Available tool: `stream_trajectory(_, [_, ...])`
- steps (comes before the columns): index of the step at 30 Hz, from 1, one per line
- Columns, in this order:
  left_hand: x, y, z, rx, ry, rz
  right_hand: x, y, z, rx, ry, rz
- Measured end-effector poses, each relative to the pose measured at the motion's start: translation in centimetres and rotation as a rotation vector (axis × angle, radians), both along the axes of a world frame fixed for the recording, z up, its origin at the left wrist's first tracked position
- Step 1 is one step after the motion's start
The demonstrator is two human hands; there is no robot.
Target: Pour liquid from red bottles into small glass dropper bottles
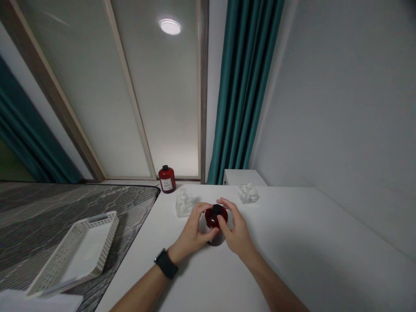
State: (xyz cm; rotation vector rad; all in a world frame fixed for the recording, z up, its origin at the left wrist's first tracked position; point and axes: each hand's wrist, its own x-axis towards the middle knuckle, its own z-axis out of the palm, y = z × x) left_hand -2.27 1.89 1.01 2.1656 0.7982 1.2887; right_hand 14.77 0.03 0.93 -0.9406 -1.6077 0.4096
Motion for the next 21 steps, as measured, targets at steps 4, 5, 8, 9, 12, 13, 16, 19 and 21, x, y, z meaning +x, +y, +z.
stream_trajectory(4, [0.1, 0.0, -0.4, -0.097, -0.021, 0.055, 0.0, 0.0, 0.1, -0.089, 0.050, 0.059])
stream_trajectory(5, [0.1, 0.0, -0.5, -0.120, -0.034, 0.066, 0.0, 0.1, 0.2, -0.092, 0.069, 0.060])
stream_trajectory(8, [0.1, 0.0, -0.7, -0.170, -0.057, 0.081, 0.0, 0.1, 0.6, -0.094, 0.141, 0.073])
stream_trajectory(9, [0.1, 0.0, -0.6, -0.179, -0.059, 0.082, 0.0, 0.2, 0.7, -0.100, 0.158, 0.089])
stream_trajectory(12, [0.1, -0.1, -0.3, -0.183, -0.059, 0.079, 0.0, 0.2, 1.0, -0.131, 0.177, 0.168])
stream_trajectory(13, [0.1, -0.1, -0.2, -0.180, -0.059, 0.077, 0.0, 0.3, 1.1, -0.145, 0.180, 0.194])
stream_trajectory(16, [0.1, -0.2, -0.1, -0.176, -0.056, 0.075, -0.1, 0.4, 1.2, -0.179, 0.194, 0.229])
stream_trajectory(19, [0.2, -0.2, -0.2, -0.178, -0.059, 0.072, -0.3, 0.5, 1.0, -0.200, 0.216, 0.215])
stream_trajectory(21, [0.3, -0.2, -0.3, -0.176, -0.059, 0.071, -0.6, 0.5, 0.8, -0.214, 0.238, 0.186])
